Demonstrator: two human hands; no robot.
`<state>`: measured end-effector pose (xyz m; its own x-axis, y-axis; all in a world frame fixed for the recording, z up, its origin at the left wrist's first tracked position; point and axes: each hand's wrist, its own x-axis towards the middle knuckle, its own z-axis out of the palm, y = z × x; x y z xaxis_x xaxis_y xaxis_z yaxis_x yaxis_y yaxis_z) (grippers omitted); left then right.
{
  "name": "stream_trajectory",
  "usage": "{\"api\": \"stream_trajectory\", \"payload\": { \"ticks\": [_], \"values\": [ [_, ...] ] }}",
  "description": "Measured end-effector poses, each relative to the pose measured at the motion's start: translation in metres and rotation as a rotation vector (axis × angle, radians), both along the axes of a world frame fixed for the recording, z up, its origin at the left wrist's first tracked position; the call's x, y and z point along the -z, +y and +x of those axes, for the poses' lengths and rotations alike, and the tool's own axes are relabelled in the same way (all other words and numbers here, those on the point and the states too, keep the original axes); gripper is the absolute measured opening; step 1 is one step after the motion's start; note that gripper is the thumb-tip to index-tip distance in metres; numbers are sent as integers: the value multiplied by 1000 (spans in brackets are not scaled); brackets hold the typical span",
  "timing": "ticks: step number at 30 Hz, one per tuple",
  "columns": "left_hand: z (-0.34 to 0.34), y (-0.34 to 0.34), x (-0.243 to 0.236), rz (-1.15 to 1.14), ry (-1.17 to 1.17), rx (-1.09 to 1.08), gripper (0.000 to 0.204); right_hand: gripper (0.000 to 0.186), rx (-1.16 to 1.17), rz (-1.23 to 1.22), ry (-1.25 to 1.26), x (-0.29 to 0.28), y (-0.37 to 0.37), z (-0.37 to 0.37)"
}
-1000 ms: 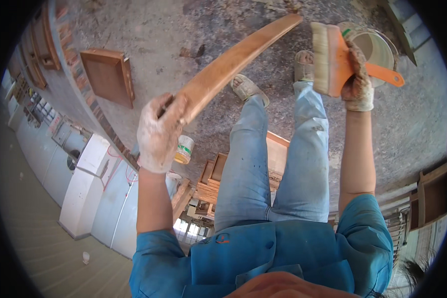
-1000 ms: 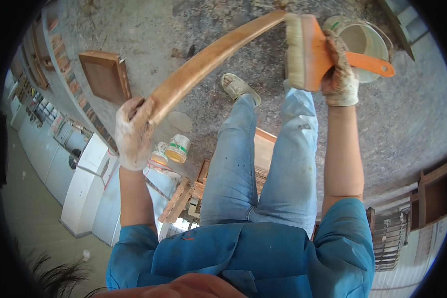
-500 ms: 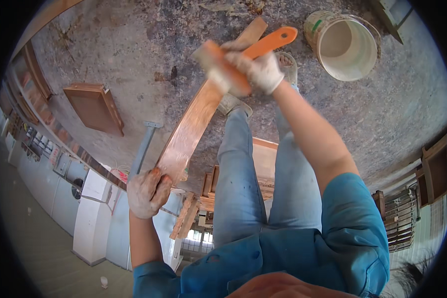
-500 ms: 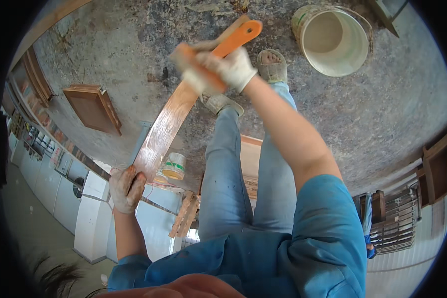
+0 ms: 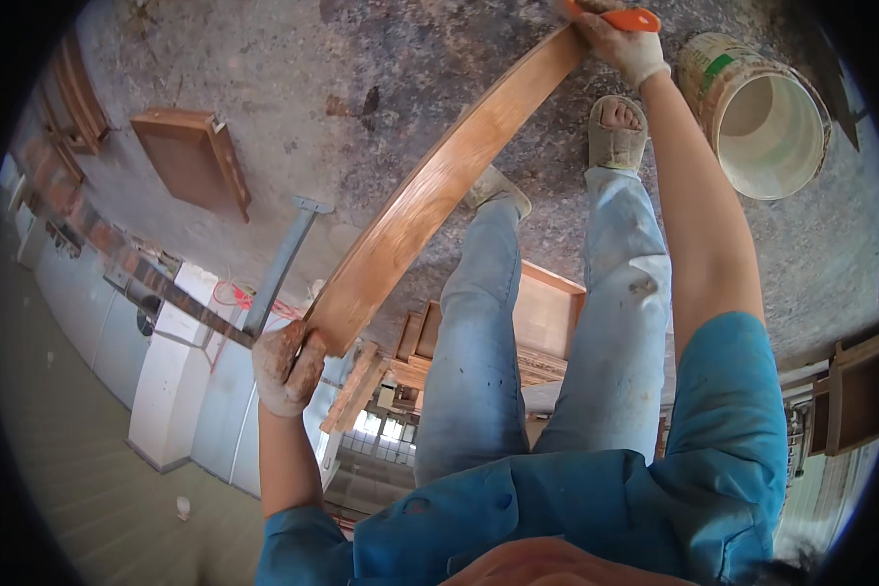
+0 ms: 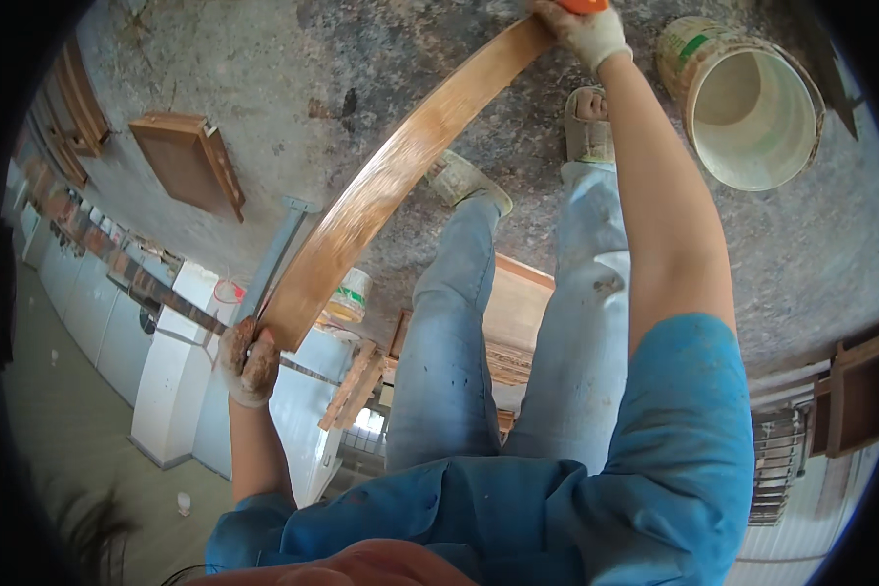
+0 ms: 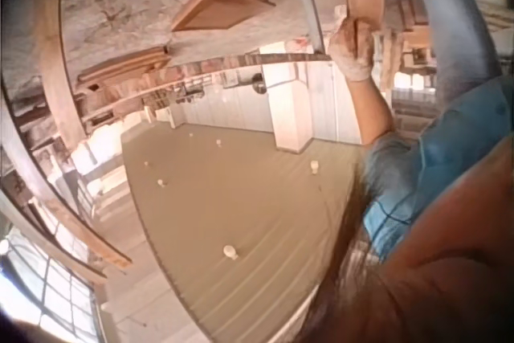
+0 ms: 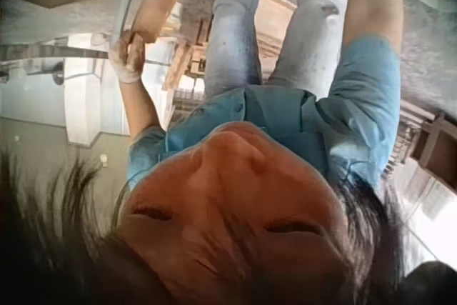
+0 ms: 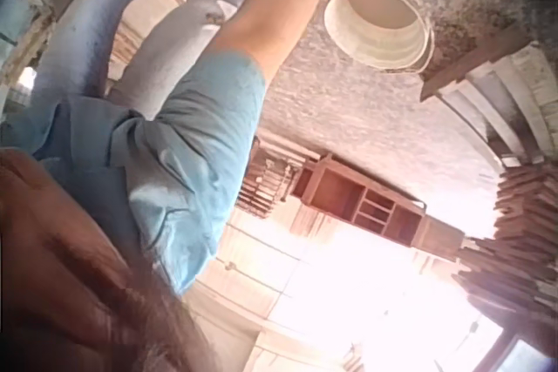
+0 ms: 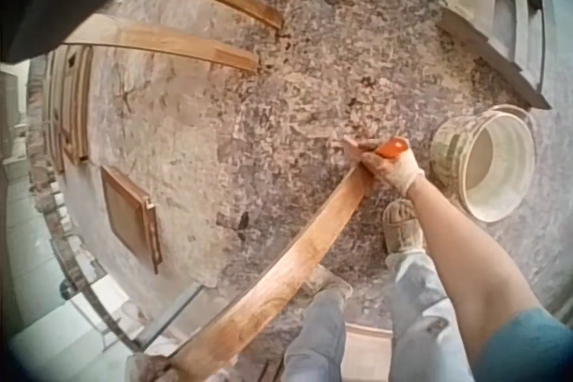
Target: Applying varnish to curved wooden components using a brush.
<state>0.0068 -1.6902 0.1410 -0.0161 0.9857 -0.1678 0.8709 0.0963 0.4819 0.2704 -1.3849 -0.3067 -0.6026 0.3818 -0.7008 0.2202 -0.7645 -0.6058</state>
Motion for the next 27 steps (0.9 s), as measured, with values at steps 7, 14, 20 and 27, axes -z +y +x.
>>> {"api": "stream_trajectory", "payload": {
  "ticks": [7, 14, 20, 27],
  "values": [
    [7, 6, -32, 22, 247, 15, 74, 26, 90, 550, 89, -285, -103, -63],
    [18, 30, -18, 385, 303, -84, 75, 20, 245, 541, 354, -440, -140, -93],
    [28, 46, -33, 399, 457, -50, 72, 24, 511, 226, 519, -469, -131, -65],
    [30, 50, -30, 412, 463, 7, 67, 19, 724, 137, 38, -423, -91, 4]
  ]
}}
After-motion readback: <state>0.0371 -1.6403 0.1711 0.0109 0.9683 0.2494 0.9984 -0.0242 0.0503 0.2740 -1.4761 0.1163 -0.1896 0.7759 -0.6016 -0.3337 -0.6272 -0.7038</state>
